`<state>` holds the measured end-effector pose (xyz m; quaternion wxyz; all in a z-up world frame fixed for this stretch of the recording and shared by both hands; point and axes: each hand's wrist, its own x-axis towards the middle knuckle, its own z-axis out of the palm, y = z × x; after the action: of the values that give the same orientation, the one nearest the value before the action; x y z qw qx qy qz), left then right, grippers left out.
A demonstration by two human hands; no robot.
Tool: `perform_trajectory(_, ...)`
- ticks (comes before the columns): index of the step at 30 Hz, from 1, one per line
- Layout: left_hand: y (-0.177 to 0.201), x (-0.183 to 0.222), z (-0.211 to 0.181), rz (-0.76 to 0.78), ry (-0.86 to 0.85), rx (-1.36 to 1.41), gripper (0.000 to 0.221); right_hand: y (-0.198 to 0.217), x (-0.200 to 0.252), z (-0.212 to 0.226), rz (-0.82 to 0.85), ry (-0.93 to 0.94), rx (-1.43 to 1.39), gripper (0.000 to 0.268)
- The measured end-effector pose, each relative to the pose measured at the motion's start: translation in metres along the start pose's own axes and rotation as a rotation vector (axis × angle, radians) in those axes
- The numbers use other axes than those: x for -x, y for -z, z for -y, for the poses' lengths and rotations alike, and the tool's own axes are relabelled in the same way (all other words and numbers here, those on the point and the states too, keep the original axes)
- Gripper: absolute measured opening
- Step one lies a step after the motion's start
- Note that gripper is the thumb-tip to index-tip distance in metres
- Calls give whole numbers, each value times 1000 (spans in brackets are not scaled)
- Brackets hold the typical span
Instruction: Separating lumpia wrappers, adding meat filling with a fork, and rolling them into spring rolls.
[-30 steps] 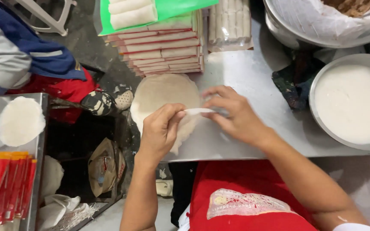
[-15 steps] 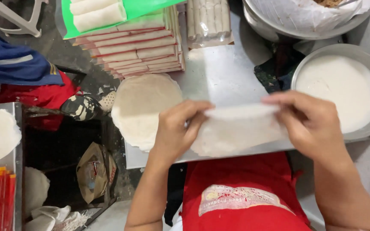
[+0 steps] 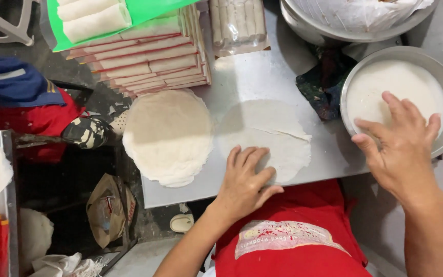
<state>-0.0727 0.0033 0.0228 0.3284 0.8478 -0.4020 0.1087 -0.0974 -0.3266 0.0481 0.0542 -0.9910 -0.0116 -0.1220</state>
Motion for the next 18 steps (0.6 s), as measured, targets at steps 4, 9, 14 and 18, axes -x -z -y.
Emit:
perform_trajectory(4,0,15,-3,35,8,9,30,11,-9,33,-82,26,-114,52)
perform_trajectory(9,2,17,-3,-99,-60,-85,15,-11,-45,109,-132,285,-435,49)
perform_trajectory(14,8,15,-6,-192,-67,-87,4,-71,-59,153,233,298,-74,73)
perform_trajectory(18,9,15,-2,-195,-63,-81,9,-68,-52,140,210,236,53,82)
